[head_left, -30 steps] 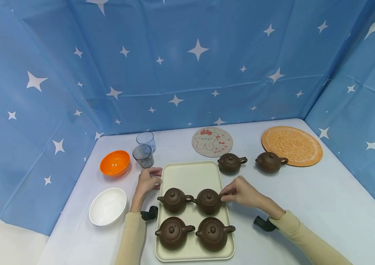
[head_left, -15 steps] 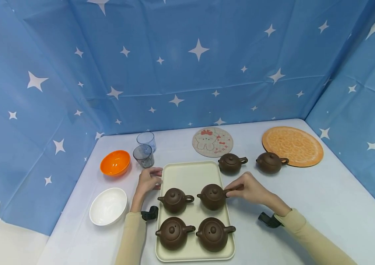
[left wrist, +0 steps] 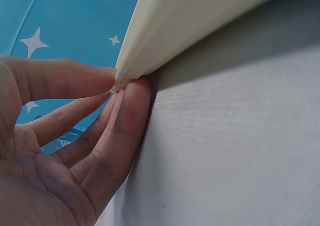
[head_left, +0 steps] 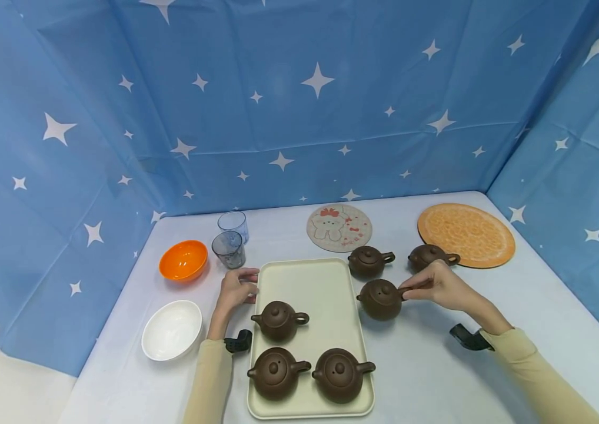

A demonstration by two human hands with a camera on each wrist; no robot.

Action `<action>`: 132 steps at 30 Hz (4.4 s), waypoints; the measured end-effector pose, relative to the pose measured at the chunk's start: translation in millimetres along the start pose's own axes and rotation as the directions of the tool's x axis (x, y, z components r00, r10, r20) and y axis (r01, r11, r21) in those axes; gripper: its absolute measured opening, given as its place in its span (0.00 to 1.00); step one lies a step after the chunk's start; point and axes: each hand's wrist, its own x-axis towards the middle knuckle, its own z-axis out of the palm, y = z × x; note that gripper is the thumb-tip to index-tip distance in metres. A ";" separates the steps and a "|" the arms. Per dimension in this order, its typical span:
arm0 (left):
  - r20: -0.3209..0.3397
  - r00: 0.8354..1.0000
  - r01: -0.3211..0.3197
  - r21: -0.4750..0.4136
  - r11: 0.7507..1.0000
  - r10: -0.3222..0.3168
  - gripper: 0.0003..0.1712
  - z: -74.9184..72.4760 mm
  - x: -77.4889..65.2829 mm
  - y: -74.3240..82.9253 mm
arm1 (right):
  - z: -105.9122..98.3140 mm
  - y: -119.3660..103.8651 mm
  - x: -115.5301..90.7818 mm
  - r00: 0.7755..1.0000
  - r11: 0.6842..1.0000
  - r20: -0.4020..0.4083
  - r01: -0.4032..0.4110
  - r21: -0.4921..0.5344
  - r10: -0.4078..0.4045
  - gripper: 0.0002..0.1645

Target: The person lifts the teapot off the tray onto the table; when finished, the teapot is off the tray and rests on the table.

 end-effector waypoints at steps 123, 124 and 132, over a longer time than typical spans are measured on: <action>0.027 1.000 0.009 -0.020 1.000 -0.008 0.29 -1.7 -3.6 3.4 | 98.9 -36.6 90.1 0.985 0.967 0.153 -0.110 0.230 0.076 0.17; 0.024 1.000 0.006 -0.016 1.000 -0.005 0.29 -1.2 -2.6 1.3 | 102.3 -37.6 91.9 0.984 0.966 0.160 -0.111 0.234 0.074 0.17; 0.048 0.999 0.007 -0.022 1.000 -0.006 0.29 0.1 -9.2 10.0 | 120.3 -43.0 100.8 0.981 0.966 0.190 -0.080 0.244 0.033 0.15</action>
